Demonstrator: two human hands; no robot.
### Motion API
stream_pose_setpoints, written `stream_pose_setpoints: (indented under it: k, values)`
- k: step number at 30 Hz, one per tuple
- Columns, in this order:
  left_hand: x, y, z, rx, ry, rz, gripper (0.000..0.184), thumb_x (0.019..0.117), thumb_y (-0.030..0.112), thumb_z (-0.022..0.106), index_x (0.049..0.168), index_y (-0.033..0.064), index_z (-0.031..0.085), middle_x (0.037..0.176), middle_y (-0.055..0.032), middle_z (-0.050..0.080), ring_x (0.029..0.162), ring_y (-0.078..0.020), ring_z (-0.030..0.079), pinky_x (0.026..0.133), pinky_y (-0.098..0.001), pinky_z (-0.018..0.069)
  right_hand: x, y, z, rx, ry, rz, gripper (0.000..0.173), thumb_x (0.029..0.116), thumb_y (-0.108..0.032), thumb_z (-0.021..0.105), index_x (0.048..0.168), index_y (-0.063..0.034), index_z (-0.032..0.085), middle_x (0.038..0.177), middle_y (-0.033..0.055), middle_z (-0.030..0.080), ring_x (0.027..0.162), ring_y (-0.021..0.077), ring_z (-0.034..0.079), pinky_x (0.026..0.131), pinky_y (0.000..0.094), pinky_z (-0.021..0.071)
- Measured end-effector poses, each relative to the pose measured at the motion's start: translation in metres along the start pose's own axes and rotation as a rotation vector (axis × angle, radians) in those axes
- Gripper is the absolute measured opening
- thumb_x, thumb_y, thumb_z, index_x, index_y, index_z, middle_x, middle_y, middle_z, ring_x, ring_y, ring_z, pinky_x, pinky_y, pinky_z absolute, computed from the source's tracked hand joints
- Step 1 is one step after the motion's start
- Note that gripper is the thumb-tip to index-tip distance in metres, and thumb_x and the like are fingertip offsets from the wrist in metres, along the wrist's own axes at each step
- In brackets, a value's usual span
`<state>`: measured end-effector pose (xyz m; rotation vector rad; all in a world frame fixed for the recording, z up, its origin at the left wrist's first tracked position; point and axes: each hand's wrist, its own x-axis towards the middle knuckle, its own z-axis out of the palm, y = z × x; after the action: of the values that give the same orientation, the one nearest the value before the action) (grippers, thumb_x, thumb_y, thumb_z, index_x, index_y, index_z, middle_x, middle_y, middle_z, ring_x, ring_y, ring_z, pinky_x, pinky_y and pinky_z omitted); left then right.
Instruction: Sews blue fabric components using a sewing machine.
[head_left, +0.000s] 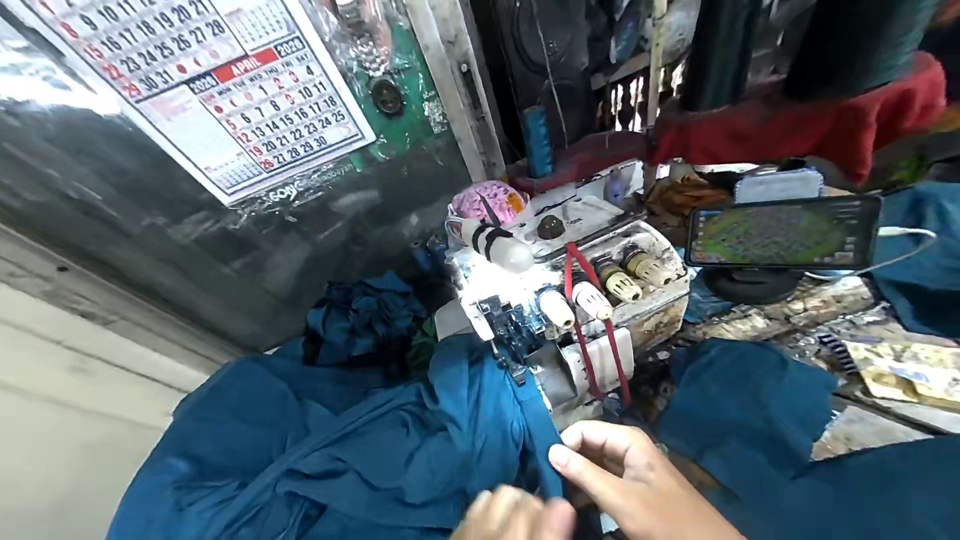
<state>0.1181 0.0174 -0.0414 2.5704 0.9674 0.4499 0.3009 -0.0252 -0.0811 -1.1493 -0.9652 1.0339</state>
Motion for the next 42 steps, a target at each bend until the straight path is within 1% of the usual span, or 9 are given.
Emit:
stream_pose_setpoints:
  k: [5,8,12,15,20,25,36,40,42]
  values:
    - [0.014,-0.004,0.004,-0.215,0.099,-0.175,0.022,0.1012,0.03,0.063,0.101,0.0124,0.075,0.085,0.0036,0.073,0.071,-0.0059,0.068,0.067,-0.0288,0.0591,0.001,0.003,-0.006,-0.172,0.032,-0.017,0.023,0.1021,-0.033,0.063,0.096,-0.0137,0.075,0.085,-0.0013,0.072,0.072,0.0118,0.07,0.065,0.031,0.0615]
    - [0.02,-0.009,-0.015,-0.282,0.084,-0.096,0.015,0.0978,0.025,0.069,0.097,0.0111,0.074,0.093,0.0021,0.073,0.078,-0.0077,0.07,0.071,-0.0283,0.062,0.001,0.01,-0.009,-0.3,0.07,-0.059,0.023,0.1025,-0.037,0.061,0.101,-0.0188,0.075,0.086,-0.0045,0.072,0.068,0.0099,0.068,0.059,0.0299,0.0592]
    - [0.051,-0.004,-0.055,-0.584,0.237,-0.007,0.019,0.0939,0.011,0.073,0.105,0.0033,0.06,0.084,-0.006,0.071,0.068,-0.0172,0.069,0.059,-0.0318,0.0605,-0.001,0.013,-0.011,-0.346,0.047,-0.008,0.015,0.0957,-0.028,0.069,0.107,-0.0197,0.073,0.096,-0.0067,0.073,0.066,0.0079,0.068,0.058,0.0286,0.0616]
    - [0.06,0.009,-0.079,-0.802,0.191,-0.023,0.02,0.0972,0.011,0.068,0.11,0.0004,0.058,0.09,-0.0118,0.071,0.072,-0.0197,0.071,0.062,-0.03,0.0614,-0.009,-0.004,-0.013,-0.111,-0.03,0.115,0.036,0.0929,-0.015,0.074,0.127,-0.014,0.064,0.101,0.0011,0.075,0.064,0.0177,0.072,0.051,0.0343,0.0635]
    - [0.021,0.007,-0.024,-0.901,-0.028,-0.204,0.032,0.092,0.0,0.071,0.12,-0.0028,0.056,0.09,-0.0112,0.073,0.067,-0.0164,0.069,0.053,-0.0297,0.0573,-0.018,-0.012,-0.017,0.048,-0.073,0.114,0.056,0.0958,-0.007,0.068,0.146,-0.0187,0.048,0.108,0.0044,0.074,0.064,0.0222,0.072,0.047,0.0362,0.0619]
    - [0.013,0.013,-0.007,-0.747,0.114,-0.261,0.035,0.0872,-0.002,0.076,0.116,-0.0055,0.056,0.091,-0.0138,0.075,0.073,-0.0222,0.075,0.063,-0.0332,0.0644,-0.021,-0.004,-0.016,-0.005,-0.074,0.116,0.054,0.0961,-0.012,0.069,0.145,-0.0196,0.048,0.105,0.002,0.074,0.061,0.0189,0.071,0.046,0.0333,0.0611]
    - [0.005,0.013,0.029,-0.777,0.217,-0.184,0.033,0.081,-0.001,0.084,0.099,-0.0013,0.057,0.077,-0.0109,0.07,0.061,-0.0209,0.069,0.055,-0.0339,0.0623,-0.03,-0.008,-0.02,0.067,-0.072,0.093,0.049,0.102,-0.011,0.06,0.149,-0.0167,0.048,0.101,0.006,0.075,0.053,0.0193,0.065,0.041,0.0325,0.0565]
    - [0.003,0.014,0.046,-0.748,0.279,-0.153,0.027,0.0813,-0.002,0.081,0.094,0.0026,0.058,0.075,-0.0058,0.07,0.061,-0.0165,0.069,0.054,-0.0323,0.0622,-0.028,-0.005,-0.009,-0.118,0.081,0.043,0.045,0.0941,-0.026,0.074,0.136,-0.0147,0.061,0.093,-0.0002,0.075,0.06,0.0144,0.068,0.044,0.0296,0.0564]
    - [0.002,0.008,0.04,-0.676,0.2,-0.085,0.023,0.0852,0.002,0.08,0.099,0.0042,0.062,0.082,-0.0026,0.074,0.07,-0.015,0.074,0.064,-0.0331,0.0659,-0.025,0.002,-0.007,-0.208,0.13,0.028,0.035,0.0912,-0.026,0.076,0.124,-0.0149,0.069,0.088,-0.0028,0.075,0.062,0.0114,0.068,0.047,0.028,0.0559]
